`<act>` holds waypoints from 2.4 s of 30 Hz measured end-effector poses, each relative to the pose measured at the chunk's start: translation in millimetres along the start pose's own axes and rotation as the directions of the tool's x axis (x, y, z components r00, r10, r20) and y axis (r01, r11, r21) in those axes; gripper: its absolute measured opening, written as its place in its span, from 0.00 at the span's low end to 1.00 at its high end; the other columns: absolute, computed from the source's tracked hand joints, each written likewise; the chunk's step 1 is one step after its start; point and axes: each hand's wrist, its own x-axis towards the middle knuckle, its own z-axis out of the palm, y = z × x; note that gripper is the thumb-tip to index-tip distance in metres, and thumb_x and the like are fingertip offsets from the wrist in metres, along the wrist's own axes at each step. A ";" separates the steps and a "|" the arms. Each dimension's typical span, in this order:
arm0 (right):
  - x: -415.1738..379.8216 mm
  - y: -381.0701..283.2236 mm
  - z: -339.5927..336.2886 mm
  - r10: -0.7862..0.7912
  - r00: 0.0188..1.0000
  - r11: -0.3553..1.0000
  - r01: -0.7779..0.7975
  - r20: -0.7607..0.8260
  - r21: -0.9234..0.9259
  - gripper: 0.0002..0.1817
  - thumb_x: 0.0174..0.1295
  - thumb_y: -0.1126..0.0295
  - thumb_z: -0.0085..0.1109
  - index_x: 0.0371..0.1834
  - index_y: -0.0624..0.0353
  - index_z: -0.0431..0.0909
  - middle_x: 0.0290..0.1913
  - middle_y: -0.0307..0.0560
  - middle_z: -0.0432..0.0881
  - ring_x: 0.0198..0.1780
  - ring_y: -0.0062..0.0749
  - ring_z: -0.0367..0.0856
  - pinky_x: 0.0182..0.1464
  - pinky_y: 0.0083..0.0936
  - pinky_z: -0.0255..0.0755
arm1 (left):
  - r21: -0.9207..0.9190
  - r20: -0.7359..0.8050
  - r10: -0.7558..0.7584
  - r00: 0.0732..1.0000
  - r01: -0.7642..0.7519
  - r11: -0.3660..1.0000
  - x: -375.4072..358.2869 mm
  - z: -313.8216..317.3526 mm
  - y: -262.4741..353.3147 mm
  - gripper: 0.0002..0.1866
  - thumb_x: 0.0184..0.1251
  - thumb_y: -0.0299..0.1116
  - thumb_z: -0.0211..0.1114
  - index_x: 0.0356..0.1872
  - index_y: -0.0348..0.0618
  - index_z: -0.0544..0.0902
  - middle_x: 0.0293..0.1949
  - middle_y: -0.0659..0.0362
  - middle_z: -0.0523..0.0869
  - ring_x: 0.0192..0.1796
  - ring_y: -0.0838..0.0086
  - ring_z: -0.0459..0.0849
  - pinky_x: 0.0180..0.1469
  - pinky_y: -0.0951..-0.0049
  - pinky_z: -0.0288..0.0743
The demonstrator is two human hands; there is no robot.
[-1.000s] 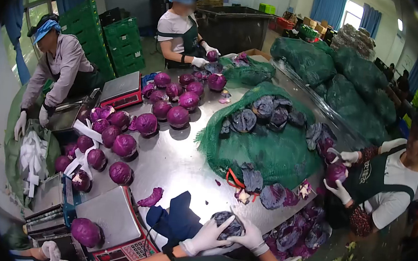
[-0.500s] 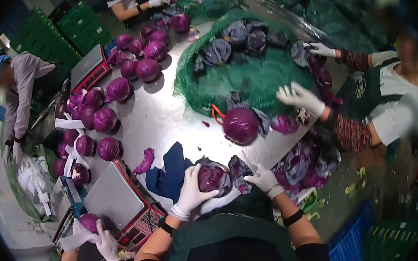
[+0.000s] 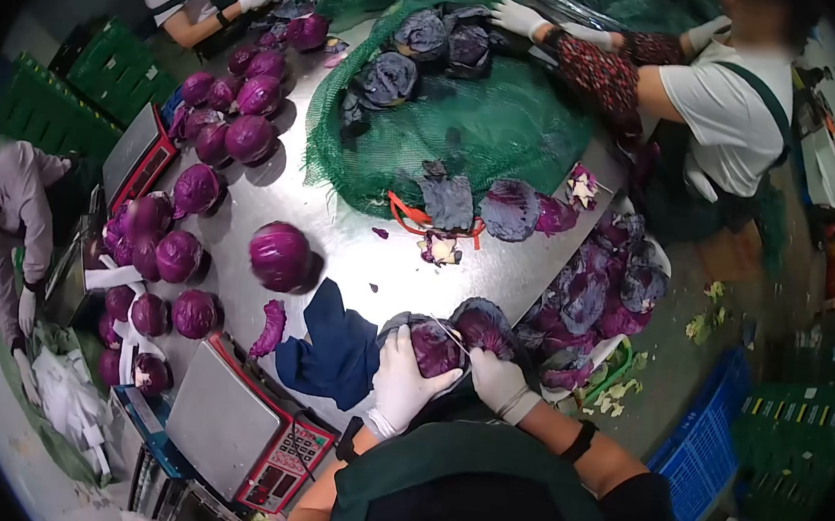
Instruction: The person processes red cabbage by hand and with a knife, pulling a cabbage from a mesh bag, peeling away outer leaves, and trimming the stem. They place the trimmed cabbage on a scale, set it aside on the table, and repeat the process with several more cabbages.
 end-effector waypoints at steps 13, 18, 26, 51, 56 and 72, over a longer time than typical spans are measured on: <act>30.2 28.2 43.0 -0.072 0.991 0.952 0.034 0.114 0.305 0.22 0.61 0.70 0.48 0.58 0.64 0.67 0.40 0.65 0.80 0.38 0.54 0.82 0.38 0.41 0.77 | -0.193 0.106 -0.068 0.992 0.088 0.977 7.2 -11.6 -7.1 0.51 0.39 0.47 0.78 0.63 0.31 0.61 0.55 0.42 0.72 0.57 0.49 0.74 0.57 0.61 0.72; 36.2 -4.6 -33.4 -0.178 0.984 0.931 0.171 -0.008 0.324 0.36 0.59 0.71 0.52 0.73 0.48 0.53 0.64 0.53 0.70 0.50 0.48 0.80 0.44 0.33 0.79 | -0.637 -0.017 -0.071 0.997 0.044 0.769 12.3 0.7 -45.5 0.41 0.40 0.37 0.79 0.54 0.33 0.65 0.48 0.48 0.75 0.53 0.68 0.76 0.57 0.69 0.71; 91.7 67.8 -13.6 0.201 0.931 0.828 0.004 -0.304 0.560 0.12 0.65 0.65 0.52 0.44 0.62 0.70 0.28 0.53 0.81 0.26 0.34 0.81 0.32 0.32 0.75 | -0.462 -0.047 0.064 0.997 -0.079 0.883 7.7 6.6 -58.7 0.43 0.48 0.39 0.76 0.64 0.32 0.64 0.58 0.41 0.68 0.62 0.50 0.67 0.64 0.59 0.62; 52.5 40.5 -23.9 -0.041 0.977 0.840 0.148 -0.210 0.522 0.23 0.66 0.64 0.51 0.61 0.65 0.68 0.52 0.62 0.77 0.51 0.48 0.79 0.56 0.37 0.71 | -0.407 0.060 -0.239 0.969 0.242 0.881 28.1 1.8 -59.4 0.44 0.53 0.50 0.72 0.62 0.30 0.62 0.50 0.42 0.74 0.51 0.56 0.78 0.52 0.64 0.73; 55.7 -30.1 -4.7 -0.094 0.965 0.914 0.181 -0.245 0.364 0.26 0.65 0.61 0.50 0.63 0.64 0.66 0.54 0.62 0.76 0.49 0.53 0.80 0.52 0.39 0.74 | -0.320 0.079 -0.232 0.969 0.245 0.915 22.8 3.5 -41.6 0.46 0.53 0.58 0.68 0.62 0.31 0.63 0.52 0.39 0.74 0.51 0.48 0.80 0.50 0.60 0.75; 86.1 -15.6 -48.5 -0.160 0.958 0.810 0.266 -0.240 0.523 0.26 0.54 0.57 0.64 0.55 0.54 0.71 0.26 0.49 0.77 0.28 0.39 0.80 0.33 0.33 0.75 | -0.629 0.294 0.049 0.955 0.155 0.762 13.4 -4.5 -73.3 0.45 0.58 0.37 0.70 0.71 0.33 0.52 0.67 0.44 0.63 0.70 0.64 0.62 0.71 0.66 0.54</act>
